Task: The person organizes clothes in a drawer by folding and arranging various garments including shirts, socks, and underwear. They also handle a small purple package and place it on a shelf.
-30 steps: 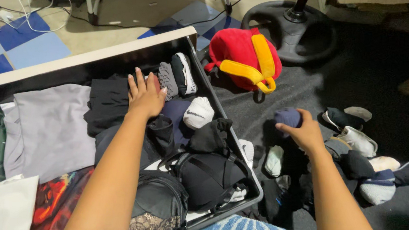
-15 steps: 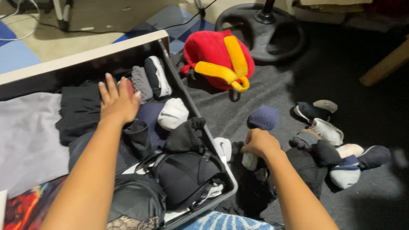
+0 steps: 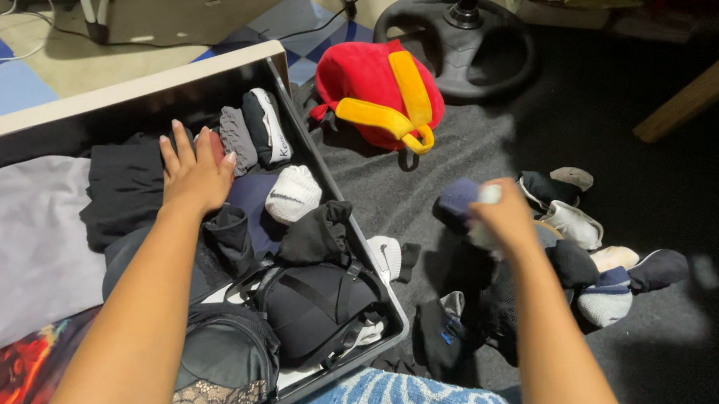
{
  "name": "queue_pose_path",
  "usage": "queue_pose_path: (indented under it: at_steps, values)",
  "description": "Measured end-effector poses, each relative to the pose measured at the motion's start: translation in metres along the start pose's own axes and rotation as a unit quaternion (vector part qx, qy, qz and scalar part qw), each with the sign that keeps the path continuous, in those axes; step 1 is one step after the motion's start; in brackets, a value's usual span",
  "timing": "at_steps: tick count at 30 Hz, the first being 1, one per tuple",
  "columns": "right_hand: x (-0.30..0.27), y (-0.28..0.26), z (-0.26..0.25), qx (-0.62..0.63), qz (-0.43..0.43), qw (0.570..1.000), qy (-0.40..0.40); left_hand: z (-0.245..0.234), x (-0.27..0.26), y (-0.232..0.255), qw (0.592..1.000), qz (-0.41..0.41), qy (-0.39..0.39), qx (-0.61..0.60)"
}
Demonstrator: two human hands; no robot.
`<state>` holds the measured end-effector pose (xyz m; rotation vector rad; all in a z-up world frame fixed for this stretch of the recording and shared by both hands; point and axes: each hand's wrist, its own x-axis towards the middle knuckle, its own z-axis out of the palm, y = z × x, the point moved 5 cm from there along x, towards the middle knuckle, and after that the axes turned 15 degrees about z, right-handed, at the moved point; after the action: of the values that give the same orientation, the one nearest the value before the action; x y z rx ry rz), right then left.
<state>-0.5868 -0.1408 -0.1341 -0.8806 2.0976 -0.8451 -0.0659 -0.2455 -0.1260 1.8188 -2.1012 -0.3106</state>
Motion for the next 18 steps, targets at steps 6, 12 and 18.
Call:
queue_pose_path:
  at_steps: [6, 12, 18]
  values:
    - [-0.013, 0.016, -0.023, -0.121, 0.027, 0.989, -0.083, 0.005, 0.004, -0.006, 0.999, -0.026, -0.015, -0.023]
    - [-0.016, 0.042, 0.001, -0.361, 0.094, 0.918, -0.133, -0.002, 0.024, -0.030, 0.980, -0.067, -0.086, -0.164]
    - [0.006, 0.050, -0.018, -0.183, 0.051, 0.979, -0.072, -0.066, -0.033, 0.024, 0.968, 0.110, 0.205, -0.095]
